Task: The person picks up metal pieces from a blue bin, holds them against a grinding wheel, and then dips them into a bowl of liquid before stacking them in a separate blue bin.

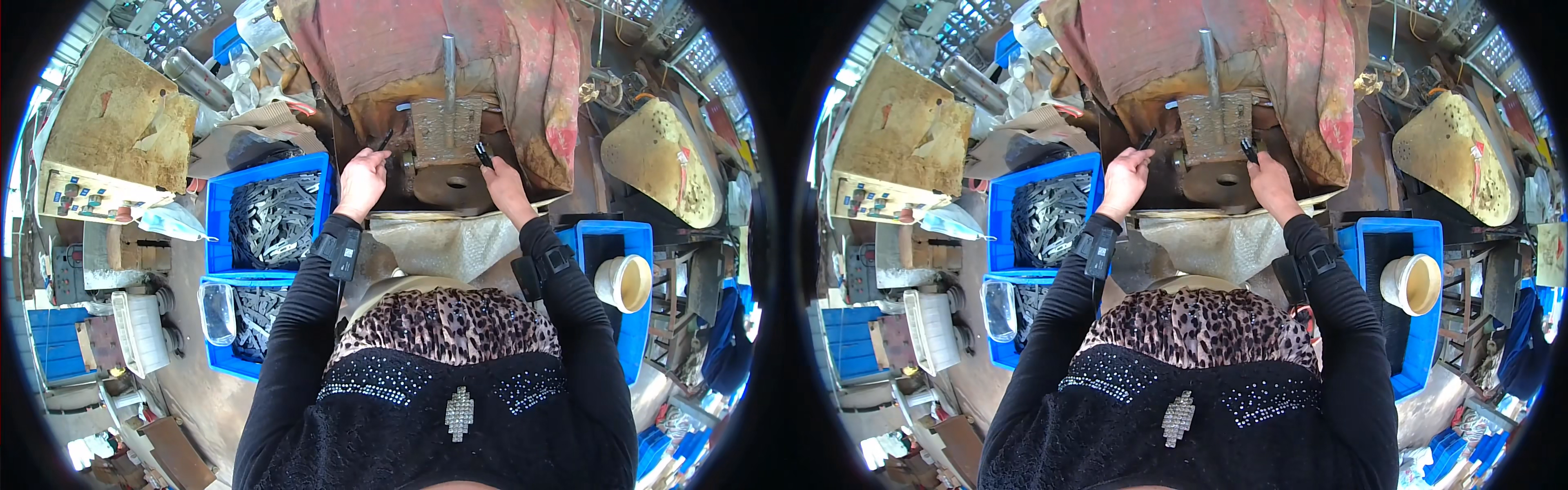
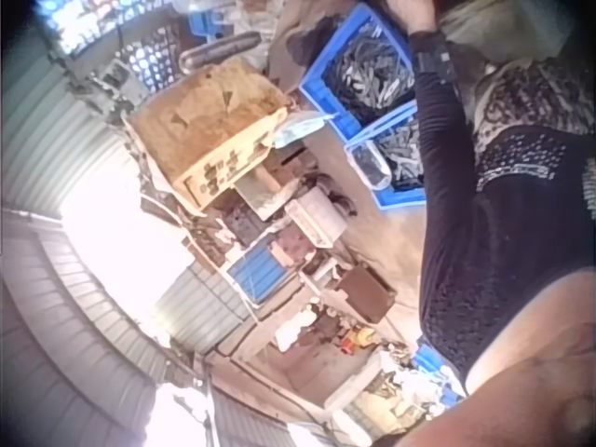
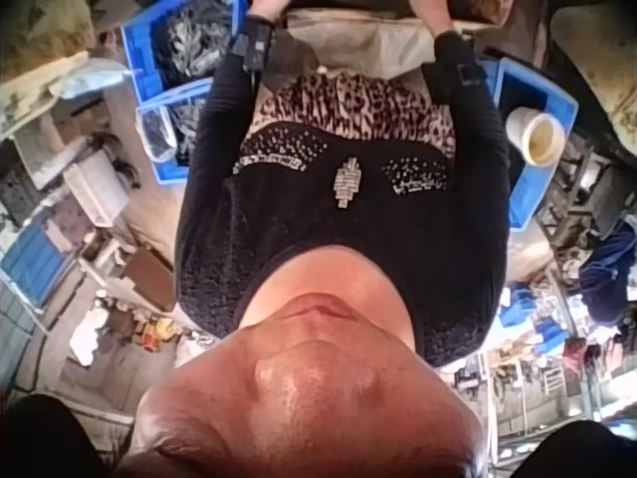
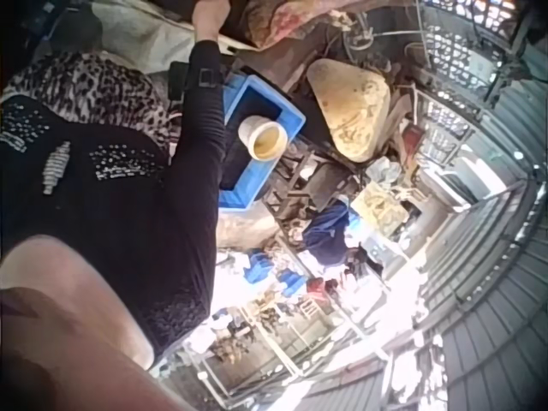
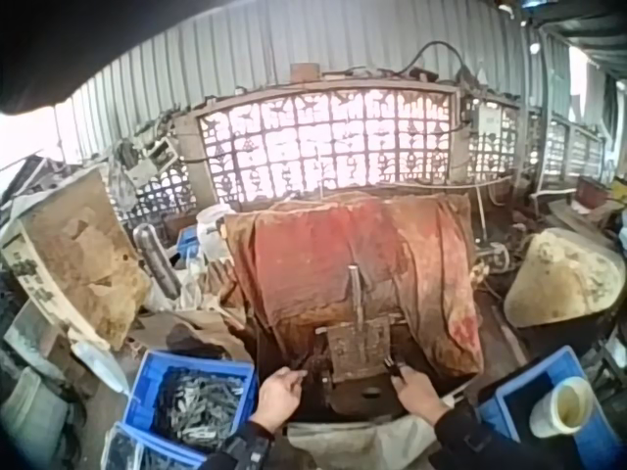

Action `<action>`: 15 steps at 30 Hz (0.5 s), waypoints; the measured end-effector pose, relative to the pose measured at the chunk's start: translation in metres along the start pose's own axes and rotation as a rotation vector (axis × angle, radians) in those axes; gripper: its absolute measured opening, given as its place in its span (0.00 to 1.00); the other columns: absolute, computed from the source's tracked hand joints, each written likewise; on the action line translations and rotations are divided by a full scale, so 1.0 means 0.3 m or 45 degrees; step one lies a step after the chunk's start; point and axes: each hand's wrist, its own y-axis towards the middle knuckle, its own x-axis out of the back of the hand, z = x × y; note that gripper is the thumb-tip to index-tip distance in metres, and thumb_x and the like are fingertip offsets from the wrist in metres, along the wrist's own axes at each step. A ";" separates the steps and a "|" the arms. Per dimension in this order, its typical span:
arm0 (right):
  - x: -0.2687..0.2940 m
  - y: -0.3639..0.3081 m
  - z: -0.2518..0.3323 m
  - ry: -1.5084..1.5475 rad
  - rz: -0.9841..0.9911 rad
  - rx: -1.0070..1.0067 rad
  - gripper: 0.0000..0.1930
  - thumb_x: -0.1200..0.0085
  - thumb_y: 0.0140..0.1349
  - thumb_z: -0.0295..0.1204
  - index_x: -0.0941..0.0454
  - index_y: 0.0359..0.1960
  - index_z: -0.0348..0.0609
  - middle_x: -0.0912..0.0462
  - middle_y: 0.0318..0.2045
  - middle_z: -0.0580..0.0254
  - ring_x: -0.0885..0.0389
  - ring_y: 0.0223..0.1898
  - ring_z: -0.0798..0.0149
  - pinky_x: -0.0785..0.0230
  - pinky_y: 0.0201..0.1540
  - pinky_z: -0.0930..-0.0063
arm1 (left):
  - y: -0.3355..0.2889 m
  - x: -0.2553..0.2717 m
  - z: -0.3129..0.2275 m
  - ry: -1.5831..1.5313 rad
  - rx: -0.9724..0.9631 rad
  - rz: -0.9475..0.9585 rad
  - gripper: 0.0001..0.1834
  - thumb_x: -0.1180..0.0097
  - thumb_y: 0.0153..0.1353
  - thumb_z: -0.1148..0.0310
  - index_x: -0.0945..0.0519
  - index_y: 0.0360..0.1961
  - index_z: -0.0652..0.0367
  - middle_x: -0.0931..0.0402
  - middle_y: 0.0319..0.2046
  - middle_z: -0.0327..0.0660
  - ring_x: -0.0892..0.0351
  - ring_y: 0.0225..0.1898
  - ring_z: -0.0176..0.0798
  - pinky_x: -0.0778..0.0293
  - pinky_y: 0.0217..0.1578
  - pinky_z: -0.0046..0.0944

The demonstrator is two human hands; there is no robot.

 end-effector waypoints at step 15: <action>0.149 0.130 0.202 0.186 -0.255 0.199 0.17 0.42 0.62 0.40 0.24 0.38 0.36 0.20 0.29 0.40 0.20 0.34 0.41 0.29 0.36 0.57 | -0.003 -0.003 0.004 -0.004 0.018 0.005 0.13 0.48 0.55 0.76 0.16 0.41 0.58 0.21 0.32 0.47 0.21 0.39 0.52 0.24 0.42 0.46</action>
